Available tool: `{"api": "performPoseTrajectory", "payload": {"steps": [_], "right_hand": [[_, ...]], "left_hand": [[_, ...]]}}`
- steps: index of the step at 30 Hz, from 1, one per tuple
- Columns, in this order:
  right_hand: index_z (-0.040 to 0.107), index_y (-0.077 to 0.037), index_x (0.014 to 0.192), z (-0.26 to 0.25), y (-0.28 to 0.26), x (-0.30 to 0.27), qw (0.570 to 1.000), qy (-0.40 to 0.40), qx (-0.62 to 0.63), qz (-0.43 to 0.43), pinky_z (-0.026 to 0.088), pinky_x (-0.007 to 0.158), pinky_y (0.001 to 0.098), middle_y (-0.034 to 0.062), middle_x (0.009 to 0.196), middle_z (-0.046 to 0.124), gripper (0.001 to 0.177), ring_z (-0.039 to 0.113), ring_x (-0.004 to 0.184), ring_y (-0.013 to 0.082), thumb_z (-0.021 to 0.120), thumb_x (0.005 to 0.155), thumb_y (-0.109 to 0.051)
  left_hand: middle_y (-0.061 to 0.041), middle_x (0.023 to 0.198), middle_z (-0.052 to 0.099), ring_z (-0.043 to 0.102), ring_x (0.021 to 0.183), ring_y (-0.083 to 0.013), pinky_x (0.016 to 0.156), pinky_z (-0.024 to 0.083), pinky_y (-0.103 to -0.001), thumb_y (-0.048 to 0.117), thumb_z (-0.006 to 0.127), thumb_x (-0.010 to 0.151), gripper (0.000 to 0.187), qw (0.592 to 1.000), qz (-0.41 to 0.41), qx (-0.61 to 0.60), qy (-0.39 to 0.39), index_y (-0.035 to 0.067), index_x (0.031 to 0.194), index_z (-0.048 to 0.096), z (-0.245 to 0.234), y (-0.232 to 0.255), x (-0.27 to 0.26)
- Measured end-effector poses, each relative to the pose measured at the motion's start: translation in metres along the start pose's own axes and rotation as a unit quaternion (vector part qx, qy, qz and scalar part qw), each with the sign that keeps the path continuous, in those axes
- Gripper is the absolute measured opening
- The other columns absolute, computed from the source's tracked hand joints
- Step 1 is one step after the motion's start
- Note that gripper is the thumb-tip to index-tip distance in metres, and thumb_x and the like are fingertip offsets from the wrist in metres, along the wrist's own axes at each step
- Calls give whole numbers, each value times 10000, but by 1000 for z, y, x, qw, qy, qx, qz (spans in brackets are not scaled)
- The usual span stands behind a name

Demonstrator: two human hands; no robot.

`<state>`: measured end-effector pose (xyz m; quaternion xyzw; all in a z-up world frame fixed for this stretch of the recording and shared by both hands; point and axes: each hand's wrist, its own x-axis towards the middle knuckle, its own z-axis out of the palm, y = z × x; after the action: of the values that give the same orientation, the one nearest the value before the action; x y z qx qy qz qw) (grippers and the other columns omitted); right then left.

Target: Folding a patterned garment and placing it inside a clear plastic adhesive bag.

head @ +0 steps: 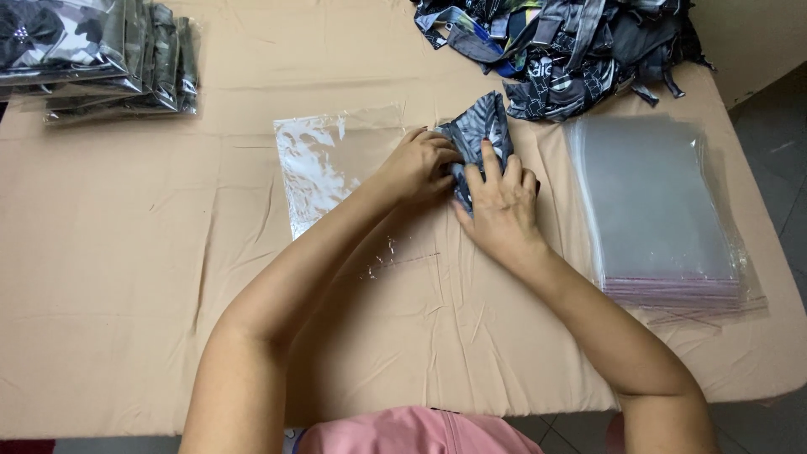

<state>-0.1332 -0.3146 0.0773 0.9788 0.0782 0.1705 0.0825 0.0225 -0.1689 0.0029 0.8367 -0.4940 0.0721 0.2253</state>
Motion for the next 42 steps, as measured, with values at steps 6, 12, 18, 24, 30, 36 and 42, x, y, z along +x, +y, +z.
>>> {"api": "performPoseTrajectory", "payload": {"steps": [6,12,18,24,30,36,42], "right_hand": [[662,-131,1141,22,26,0,999,31,38,5,549,809,488,104,1440,549,370,571,1107,363,749,820,-291],[666,-116,1131,22,36,4,995,32,89,26,561,832,468,62,1454,549,337,577,1106,350,750,826,-232],[666,-122,1130,18,38,8,993,31,110,32,564,847,457,38,1434,577,304,593,1099,333,732,847,-210],[666,-91,1135,19,54,8,981,58,180,42,527,922,461,62,1373,626,296,624,1104,354,744,854,-137],[645,-69,1151,28,67,6,965,88,244,45,494,935,478,100,1346,636,296,635,1095,381,732,870,-104],[649,-56,1134,33,66,7,962,102,250,50,486,937,483,109,1323,650,291,642,1089,384,732,857,-96],[646,-58,1119,40,68,7,961,108,251,45,491,936,470,116,1320,652,286,643,1090,377,734,851,-108]], "left_hand": [[-77,1414,541,446,1396,-297,1136,367,-543,427,749,832,681,1000,-18,10,18,171,1418,513,-45,38,-59],[-119,1378,567,443,1408,-356,1141,351,-565,605,769,765,719,986,-88,-13,-139,160,1305,604,-121,69,-151],[-79,1394,548,433,1413,-322,1146,351,-537,595,741,804,694,979,-139,8,-148,200,1352,583,-120,62,-189],[28,1216,653,574,1266,-204,1106,392,-456,367,659,915,276,987,-73,104,-98,249,1163,673,-94,56,-186],[57,1065,681,637,1119,-131,1028,439,-384,360,637,919,162,977,-53,206,-18,245,1032,656,-49,28,-179],[0,1089,657,621,1181,-178,1061,416,-413,402,573,920,248,969,-48,243,-16,206,1069,600,-38,27,-177],[-28,1075,661,634,1182,-199,1094,398,-449,356,479,960,239,959,-27,281,-27,174,1088,568,-41,26,-173]]}}
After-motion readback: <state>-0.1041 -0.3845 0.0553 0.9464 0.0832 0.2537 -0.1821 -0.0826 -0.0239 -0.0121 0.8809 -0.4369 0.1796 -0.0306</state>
